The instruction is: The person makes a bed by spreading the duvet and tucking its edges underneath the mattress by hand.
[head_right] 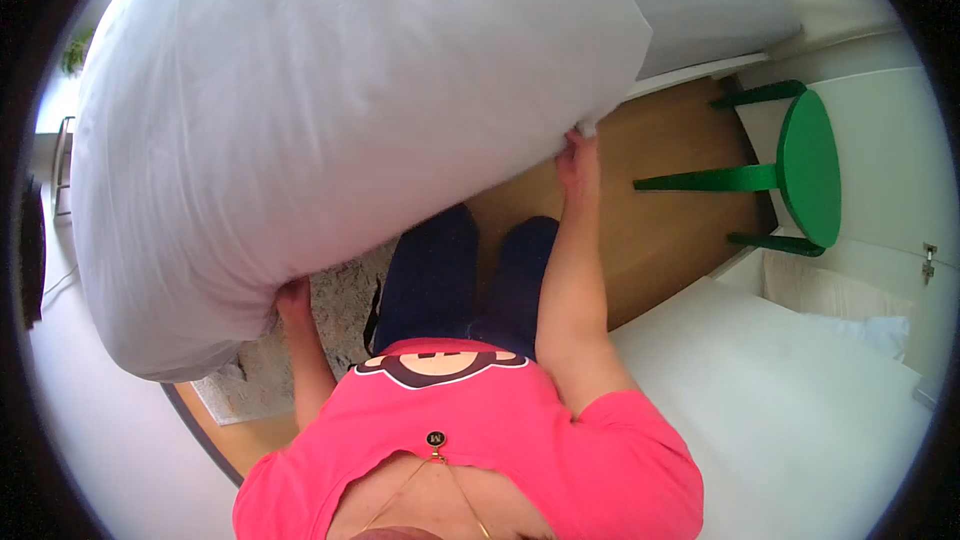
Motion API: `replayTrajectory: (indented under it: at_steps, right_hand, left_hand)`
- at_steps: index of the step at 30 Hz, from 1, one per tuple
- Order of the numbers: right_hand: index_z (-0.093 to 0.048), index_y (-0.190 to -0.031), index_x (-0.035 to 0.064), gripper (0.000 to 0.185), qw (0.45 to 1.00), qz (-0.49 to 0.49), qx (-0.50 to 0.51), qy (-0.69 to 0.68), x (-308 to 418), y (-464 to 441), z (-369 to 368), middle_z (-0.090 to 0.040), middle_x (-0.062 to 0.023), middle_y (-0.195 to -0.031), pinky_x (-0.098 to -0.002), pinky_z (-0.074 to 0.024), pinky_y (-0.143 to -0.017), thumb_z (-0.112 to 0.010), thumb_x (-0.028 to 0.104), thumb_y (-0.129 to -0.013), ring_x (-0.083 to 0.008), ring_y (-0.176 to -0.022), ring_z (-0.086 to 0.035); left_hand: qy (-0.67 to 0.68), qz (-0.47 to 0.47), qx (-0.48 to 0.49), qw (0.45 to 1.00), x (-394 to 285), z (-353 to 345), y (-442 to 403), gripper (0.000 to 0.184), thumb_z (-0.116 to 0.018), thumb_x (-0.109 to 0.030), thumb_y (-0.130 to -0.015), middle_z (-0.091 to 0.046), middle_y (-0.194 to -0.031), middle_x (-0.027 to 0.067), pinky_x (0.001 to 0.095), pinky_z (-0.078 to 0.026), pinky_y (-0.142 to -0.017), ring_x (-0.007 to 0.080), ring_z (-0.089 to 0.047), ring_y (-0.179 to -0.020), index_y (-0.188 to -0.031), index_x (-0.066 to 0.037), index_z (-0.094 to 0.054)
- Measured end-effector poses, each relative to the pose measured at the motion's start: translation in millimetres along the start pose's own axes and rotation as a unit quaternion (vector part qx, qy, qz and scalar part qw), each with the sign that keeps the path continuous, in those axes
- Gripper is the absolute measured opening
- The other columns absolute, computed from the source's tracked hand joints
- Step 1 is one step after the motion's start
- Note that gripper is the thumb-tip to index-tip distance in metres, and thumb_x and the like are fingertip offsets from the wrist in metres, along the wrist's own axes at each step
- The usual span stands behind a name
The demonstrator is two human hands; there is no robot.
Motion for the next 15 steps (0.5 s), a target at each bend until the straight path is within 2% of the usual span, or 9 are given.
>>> replayTrajectory:
  at_steps: [1, 2, 4, 7, 8, 10, 12, 14, 15]
  right_hand:
    - [-0.040, -0.128, 0.0045, 0.045, 0.999, 0.019, -0.011, 0.048, -1, -6, -1, -0.049, -0.0089, -0.124, -0.0322, -0.0427, -0.087, -0.050, 0.003, -0.085, -0.0208, -0.109, -0.049]
    - [-0.041, -0.127, 0.0040, 0.042, 0.991, 0.003, -0.036, 0.126, 2, -9, 3, -0.051, -0.0093, -0.122, -0.0317, -0.0433, -0.084, -0.050, 0.004, -0.085, -0.0212, -0.106, -0.051]
    - [-0.044, -0.124, 0.0032, 0.038, 0.956, -0.022, -0.085, 0.279, 29, -12, -11, -0.054, -0.0102, -0.117, -0.0308, -0.0445, -0.079, -0.048, 0.006, -0.086, -0.0219, -0.100, -0.053]
    - [-0.051, -0.116, 0.0037, 0.031, 0.977, -0.013, -0.161, 0.141, 14, -15, -20, -0.058, -0.0088, -0.108, -0.0325, -0.0483, -0.070, -0.045, 0.020, -0.090, -0.0225, -0.092, -0.058]
    - [-0.049, -0.119, 0.0047, 0.037, 0.979, -0.033, -0.121, 0.163, 4, -21, -12, -0.058, -0.0084, -0.110, -0.0342, -0.0486, -0.072, -0.046, 0.027, -0.089, -0.0225, -0.094, -0.057]
    - [-0.047, -0.125, 0.0067, 0.050, 0.976, -0.075, -0.042, 0.198, -28, -38, 20, -0.056, -0.0078, -0.116, -0.0377, -0.0490, -0.077, -0.048, 0.041, -0.089, -0.0226, -0.100, -0.056]
    - [-0.047, -0.124, 0.0074, 0.051, 0.966, -0.203, -0.065, 0.149, -26, -28, 9, -0.057, -0.0068, -0.115, -0.0371, -0.0495, -0.075, -0.048, 0.043, -0.088, -0.0228, -0.099, -0.057]
    - [-0.047, -0.125, 0.0083, 0.053, 0.952, -0.272, -0.081, 0.113, -18, -12, -4, -0.056, -0.0062, -0.117, -0.0382, -0.0489, -0.077, -0.049, 0.045, -0.086, -0.0234, -0.101, -0.055]
    - [-0.047, -0.125, 0.0088, 0.054, 0.952, -0.278, -0.085, 0.101, -15, -6, -9, -0.054, -0.0062, -0.120, -0.0395, -0.0481, -0.080, -0.050, 0.046, -0.086, -0.0238, -0.104, -0.054]
  left_hand:
    - [-0.014, -0.028, -0.073, 0.997, 1, 13, -12, 0.044, -0.043, -0.027, -0.092, -0.042, -0.134, 0.0137, 0.0419, -0.036, -0.100, 0.0279, -0.040, -0.122, -0.129, -0.003, -0.040]
    - [-0.041, -0.024, -0.065, 0.997, 1, 21, -18, 0.038, -0.043, -0.020, -0.091, -0.043, -0.132, 0.0129, 0.0409, -0.039, -0.097, 0.0258, -0.043, -0.118, -0.125, -0.003, -0.043]
    - [-0.087, -0.027, -0.097, 0.991, 2, 11, -15, 0.040, -0.045, -0.022, -0.090, -0.043, -0.132, 0.0124, 0.0412, -0.038, -0.097, 0.0258, -0.042, -0.119, -0.124, -0.003, -0.044]
    - [-0.143, -0.032, -0.160, 0.976, 21, -1, 13, 0.043, -0.048, -0.026, -0.088, -0.043, -0.131, 0.0116, 0.0418, -0.038, -0.097, 0.0257, -0.042, -0.119, -0.124, -0.003, -0.044]
    - [-0.169, -0.037, -0.184, 0.968, 22, -5, 26, 0.044, -0.049, -0.027, -0.087, -0.043, -0.131, 0.0113, 0.0420, -0.037, -0.097, 0.0257, -0.042, -0.119, -0.123, -0.003, -0.044]
    - [-0.033, 0.168, -0.058, 0.983, 65, -38, 59, 0.057, -0.053, -0.040, -0.083, -0.038, -0.134, 0.0118, 0.0463, -0.034, -0.099, 0.0286, -0.038, -0.122, -0.125, -0.004, -0.042]
    - [-0.007, 0.311, 0.045, 0.949, 106, -99, 102, 0.068, -0.050, -0.052, -0.080, -0.033, -0.139, 0.0120, 0.0521, -0.027, -0.102, 0.0326, -0.032, -0.126, -0.130, -0.006, -0.039]
    - [0.026, 0.302, 0.194, 0.933, 140, -99, 85, 0.071, -0.045, -0.054, -0.083, -0.029, -0.142, 0.0131, 0.0559, -0.023, -0.103, 0.0347, -0.026, -0.130, -0.136, -0.009, -0.031]
    - [0.043, 0.293, 0.213, 0.931, 146, -103, 83, 0.071, -0.045, -0.053, -0.084, -0.028, -0.143, 0.0131, 0.0559, -0.022, -0.104, 0.0348, -0.025, -0.131, -0.137, -0.009, -0.029]
Point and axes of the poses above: each hand's wrist, its own y-axis away from the middle knuckle, its own z-axis out of the back of the hand, x = y × z, the point moved 4 cm from there along -y, towards the middle knuckle
